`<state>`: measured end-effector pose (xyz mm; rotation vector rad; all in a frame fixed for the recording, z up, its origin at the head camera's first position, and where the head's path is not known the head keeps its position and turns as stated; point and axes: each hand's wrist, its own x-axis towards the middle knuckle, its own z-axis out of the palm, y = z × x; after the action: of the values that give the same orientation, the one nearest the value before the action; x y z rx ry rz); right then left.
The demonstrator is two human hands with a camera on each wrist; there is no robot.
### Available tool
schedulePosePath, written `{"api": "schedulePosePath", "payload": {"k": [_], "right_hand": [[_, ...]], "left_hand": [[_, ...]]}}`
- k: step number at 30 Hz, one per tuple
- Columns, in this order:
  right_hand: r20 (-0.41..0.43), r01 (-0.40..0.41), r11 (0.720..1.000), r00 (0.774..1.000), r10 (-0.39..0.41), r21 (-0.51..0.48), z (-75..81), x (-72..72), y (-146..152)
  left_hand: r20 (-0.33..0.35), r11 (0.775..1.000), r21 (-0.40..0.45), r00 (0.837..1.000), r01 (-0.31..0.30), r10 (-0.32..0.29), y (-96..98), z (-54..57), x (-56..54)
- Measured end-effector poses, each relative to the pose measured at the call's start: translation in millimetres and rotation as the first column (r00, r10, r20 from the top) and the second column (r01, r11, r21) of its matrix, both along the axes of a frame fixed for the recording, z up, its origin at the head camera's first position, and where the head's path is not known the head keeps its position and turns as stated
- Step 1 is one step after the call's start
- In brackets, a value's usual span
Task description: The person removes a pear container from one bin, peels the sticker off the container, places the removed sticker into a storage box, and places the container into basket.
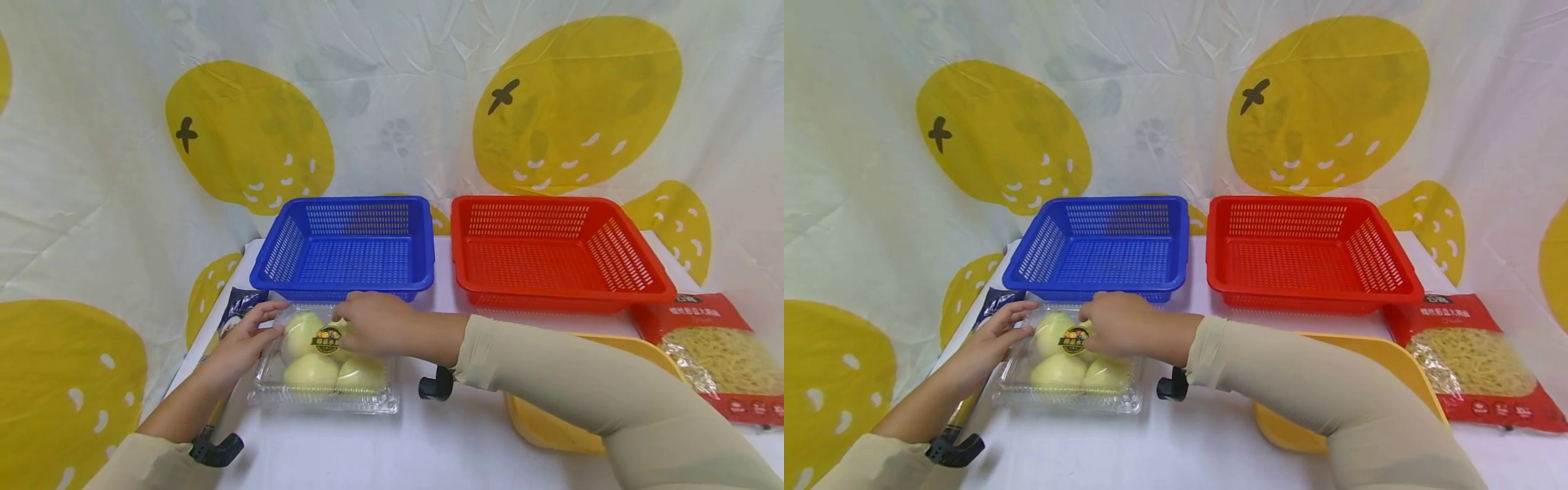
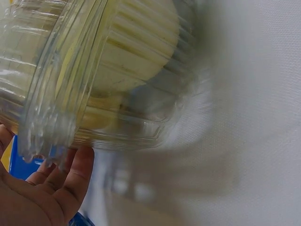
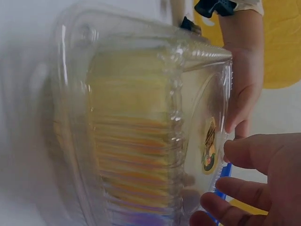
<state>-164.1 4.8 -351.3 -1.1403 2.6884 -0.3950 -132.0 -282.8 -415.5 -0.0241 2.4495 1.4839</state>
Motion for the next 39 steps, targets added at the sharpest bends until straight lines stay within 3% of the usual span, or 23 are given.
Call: {"api": "schedulePosePath", "payload": {"k": [11, 21, 39], "right_hand": [[-0.045, -0.042, 0.999, 0.998, 0.043, 0.031, -7.8, -12.6, -17], [-0.054, 0.028, 0.999, 0.998, -0.030, -0.032, -17.9, -10.1, -26], [-0.048, 0.103, 0.991, 0.993, -0.107, -0.090, -24.7, -17.8, -28]], "left_hand": [[0.026, 1.000, -0.018, 1.000, 0.001, -0.001, -4.8, -1.9, -2.1], [-0.074, 0.999, -0.027, 0.996, -0.041, 0.039, 1.4, -9.5, -0.6], [-0.077, 1.000, -0.011, 0.997, -0.009, 0.008, 4.4, -5.2, -5.9]]}}
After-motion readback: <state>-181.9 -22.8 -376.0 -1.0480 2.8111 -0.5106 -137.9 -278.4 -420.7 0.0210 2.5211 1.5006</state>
